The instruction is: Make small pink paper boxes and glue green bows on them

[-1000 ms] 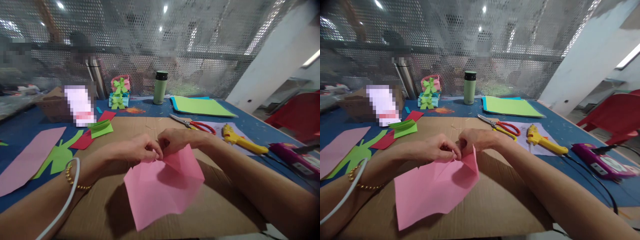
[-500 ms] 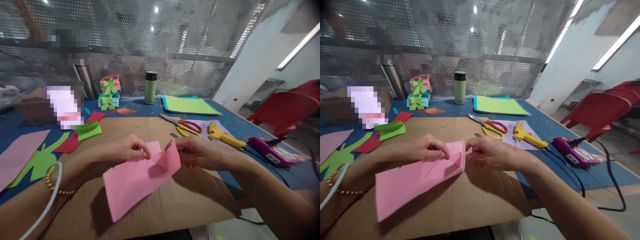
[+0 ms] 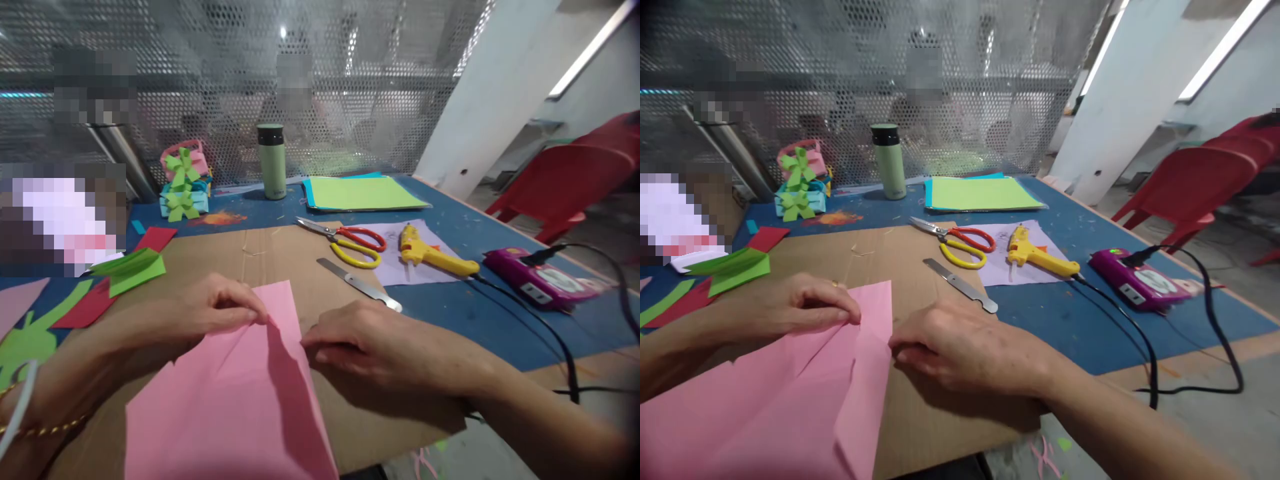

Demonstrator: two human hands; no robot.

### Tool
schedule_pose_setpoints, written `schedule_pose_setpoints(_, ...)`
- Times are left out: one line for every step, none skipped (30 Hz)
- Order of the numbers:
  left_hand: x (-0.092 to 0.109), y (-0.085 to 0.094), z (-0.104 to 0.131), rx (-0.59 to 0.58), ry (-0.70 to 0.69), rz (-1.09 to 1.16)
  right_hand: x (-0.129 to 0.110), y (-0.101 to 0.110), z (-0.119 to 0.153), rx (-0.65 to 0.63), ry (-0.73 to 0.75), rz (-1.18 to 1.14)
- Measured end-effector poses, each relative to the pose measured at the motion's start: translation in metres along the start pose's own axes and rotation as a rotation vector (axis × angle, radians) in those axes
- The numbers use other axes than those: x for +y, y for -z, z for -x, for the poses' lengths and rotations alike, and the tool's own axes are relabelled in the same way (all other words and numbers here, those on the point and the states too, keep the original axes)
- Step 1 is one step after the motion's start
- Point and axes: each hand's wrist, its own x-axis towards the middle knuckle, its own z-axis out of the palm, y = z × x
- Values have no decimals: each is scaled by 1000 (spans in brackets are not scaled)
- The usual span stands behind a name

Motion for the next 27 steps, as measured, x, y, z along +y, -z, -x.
schedule_pose_setpoints(-2,1,0,-12,-7,-8,-1,-1,1,1,5,19)
schedule_pose_setpoints(-4,2,0,-17,-10,-12,-1,-1,2,1,9,33)
schedule_pose_setpoints(-6,3,0,-25,-10,-15,0,-2,3,5,10,41)
schedule_pose_setpoints(-8,3,0,-30,-10,-17,1,-2,3,14,4,48)
schedule_pose_setpoints(-9,3,0,-30,-11,-18,3,-3,4,28,-4,56)
schedule_pose_setpoints(-10,3,0,-25,-10,-21,5,-4,5,46,-14,66)
schedule_pose_setpoints(-11,3,0,-21,-8,-27,7,-5,6,64,-22,77)
schedule_pose_setpoints(-11,3,0,-18,-3,-35,10,-5,7,75,-23,88)
schedule_pose_setpoints(-10,3,1,-16,6,-44,12,-6,8,80,-16,98)
schedule_pose_setpoints(-9,2,1,-14,15,-51,14,-6,9,81,-3,103)
schedule_pose_setpoints(-8,2,1,-7,23,-57,15,-7,10,80,10,104)
schedule_pose_setpoints(-7,1,2,-2,27,-60,16,-7,10,78,21,101)
schedule_pose_setpoints(-6,1,2,6,28,-63,16,-7,11,76,30,97)
schedule_pose_setpoints(-6,1,2,14,24,-68,16,-8,11,79,33,91)
schedule_pose_setpoints(-6,1,2,18,16,-74,16,-8,10,88,33,83)
schedule_pose_setpoints(-6,1,2,18,8,-83,15,-9,10,98,30,74)
schedule_pose_setpoints(-7,1,2,13,-1,-94,14,-9,9,110,24,63)
schedule_pose_setpoints(-8,2,2,7,-9,-106,14,-10,9,122,17,52)
schedule_pose_setpoints(-10,2,2,3,-16,-117,13,-11,8,131,10,42)
schedule_pose_setpoints(-11,2,3,-3,-19,-127,12,-12,7,136,9,31)
schedule_pose_setpoints(-12,3,3,-5,-20,-136,11,-12,7,139,13,23)
schedule_pose_setpoints(-13,3,4,-5,-20,-144,10,-13,6,142,19,16)
schedule_pose_setpoints(-14,3,5,-6,-20,-150,10,-13,6,145,28,12)
schedule_pose_setpoints(-13,2,5,-5,-19,-155,9,-14,6,145,37,8)
schedule_pose_setpoints(-12,2,5,-4,-18,-158,9,-14,6,144,45,5)
schedule_pose_setpoints(-10,2,5,-2,-17,-161,9,-14,6,143,50,3)
schedule_pose_setpoints(-8,1,5,1,-16,-160,9,-15,6,143,56,0)
